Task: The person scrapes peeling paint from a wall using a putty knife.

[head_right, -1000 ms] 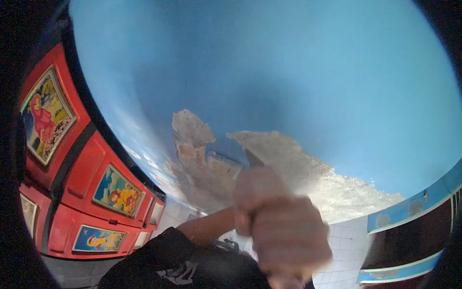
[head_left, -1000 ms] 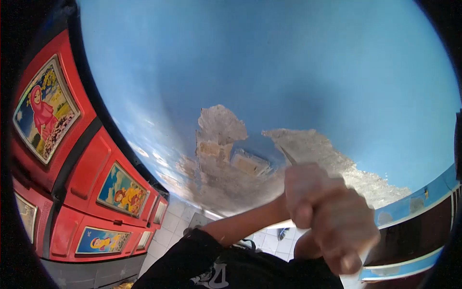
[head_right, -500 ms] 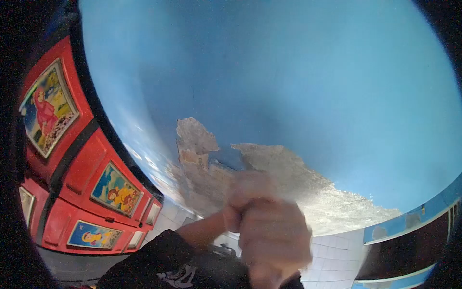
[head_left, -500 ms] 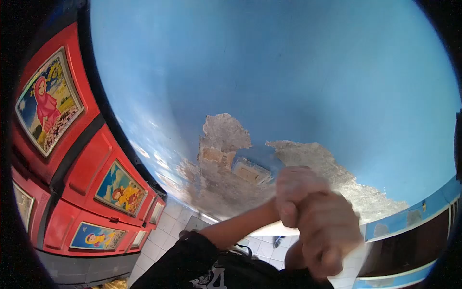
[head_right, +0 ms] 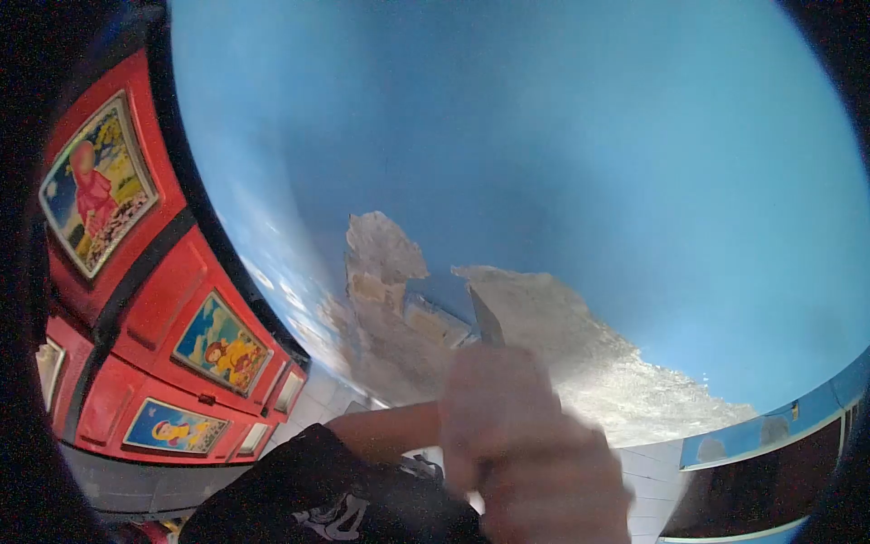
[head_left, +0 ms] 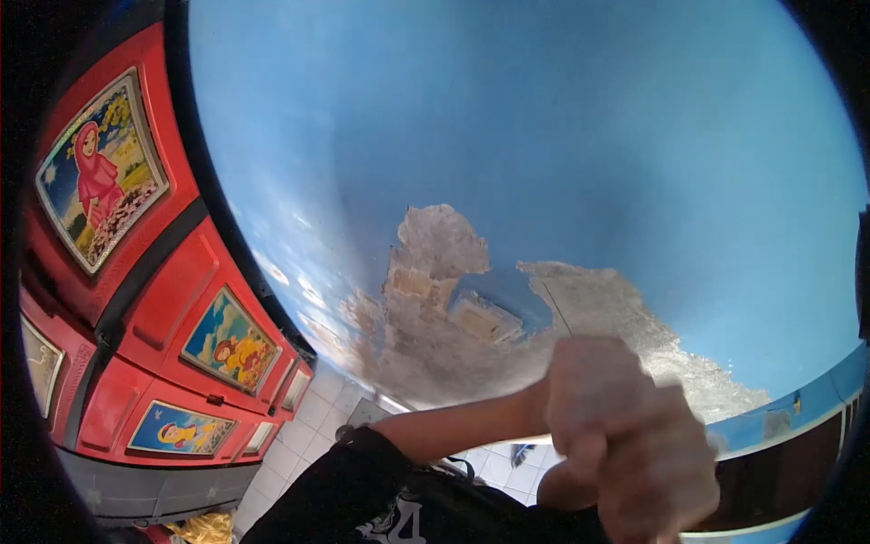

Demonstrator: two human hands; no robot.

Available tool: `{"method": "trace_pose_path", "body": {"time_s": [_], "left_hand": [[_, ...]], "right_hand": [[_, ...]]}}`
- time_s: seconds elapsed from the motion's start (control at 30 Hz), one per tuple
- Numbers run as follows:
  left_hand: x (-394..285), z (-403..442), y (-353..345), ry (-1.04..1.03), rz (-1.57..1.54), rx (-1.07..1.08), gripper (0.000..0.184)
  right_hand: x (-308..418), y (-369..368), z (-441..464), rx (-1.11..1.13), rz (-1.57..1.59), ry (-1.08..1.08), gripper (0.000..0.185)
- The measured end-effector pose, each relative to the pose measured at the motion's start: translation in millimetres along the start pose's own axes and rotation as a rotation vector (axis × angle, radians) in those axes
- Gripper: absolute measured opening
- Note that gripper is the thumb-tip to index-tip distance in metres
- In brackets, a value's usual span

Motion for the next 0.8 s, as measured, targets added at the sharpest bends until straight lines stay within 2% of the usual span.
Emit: {"method": "trace_pose_path", "body": {"time_s": [0.13,0.2,0.4,0.53,0.67,0.8], "left_hand": [[7,1,7,0.001,0.000,-0.035,0.046],[8,1,8,-0.005,0.012,-0.038,0.046],[-3,-2,0,0.036,0.011,-0.003,0.048],[6,-3,13,-0.013,0.032,-0.075,0.049],[-1,6,8,-0.029,0.142,-0.010,0.051],[4,-4,8,-0.022,-0.212,-0.258,0.044]], "right_hand": [[-3,-17,-4,-0.288,-0.121,-0.095,0.034],[1,-5,-2,-0.137,-0.092,-0.192,0.039],[-3,-13,-2,-0.202,-0.076,-0.145,0.040],[-1,-11,-4,-0.237,-0.070,-0.155,0.039],[1,-10,-5,-0.204,-0.063,-0.145,0.040],[0,-12,-2,-0.193,-0.090,-0.180,0.040]]}}
Point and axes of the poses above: each hand's wrist, its own z-axis towards the middle knuckle, its own y-axis out of the back of the hand, x = y × z, the point moved 3 cm from there along z, towards the middle knuckle, and after that the axes turned 12 degrees about -z, right-handed, at the moved point
